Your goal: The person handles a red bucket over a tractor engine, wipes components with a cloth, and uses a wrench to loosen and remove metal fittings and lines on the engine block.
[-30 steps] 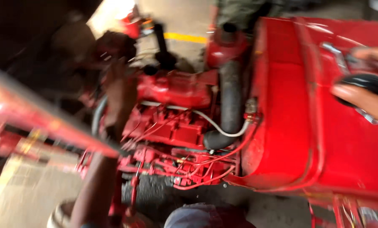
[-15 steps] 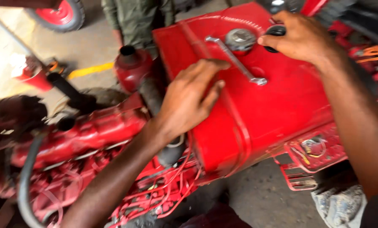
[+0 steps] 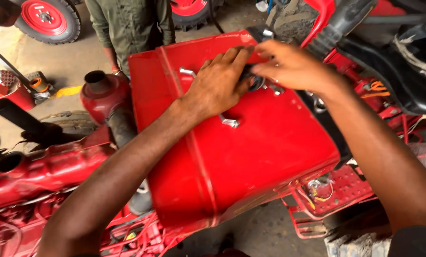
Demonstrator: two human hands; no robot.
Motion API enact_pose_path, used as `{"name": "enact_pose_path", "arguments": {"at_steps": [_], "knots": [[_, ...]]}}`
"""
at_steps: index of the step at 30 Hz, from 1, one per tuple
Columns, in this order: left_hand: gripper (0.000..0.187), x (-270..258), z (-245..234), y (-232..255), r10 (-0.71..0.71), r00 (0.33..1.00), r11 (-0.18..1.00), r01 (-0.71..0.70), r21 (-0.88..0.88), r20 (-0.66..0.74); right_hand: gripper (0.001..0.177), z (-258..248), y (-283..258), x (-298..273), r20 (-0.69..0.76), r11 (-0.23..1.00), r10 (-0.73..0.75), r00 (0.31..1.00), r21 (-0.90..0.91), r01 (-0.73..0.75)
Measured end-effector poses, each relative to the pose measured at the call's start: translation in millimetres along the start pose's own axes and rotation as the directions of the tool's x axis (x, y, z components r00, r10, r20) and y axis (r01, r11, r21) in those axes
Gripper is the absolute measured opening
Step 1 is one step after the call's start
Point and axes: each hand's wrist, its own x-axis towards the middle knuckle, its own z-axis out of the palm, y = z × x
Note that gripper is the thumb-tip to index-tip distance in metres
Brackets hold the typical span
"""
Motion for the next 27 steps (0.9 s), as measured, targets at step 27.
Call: {"name": "enact_pose_path", "arguments": {"at_steps": [27], "knots": [[0.042, -43.6, -65.0, 51.7, 0.029, 0.975, 0.990, -0.058, -0.125, -0.222, 0.033, -47.2, 28.2, -50.2, 0.007, 0.674, -0.014, 1.000, 0.739, 0.005]]}}
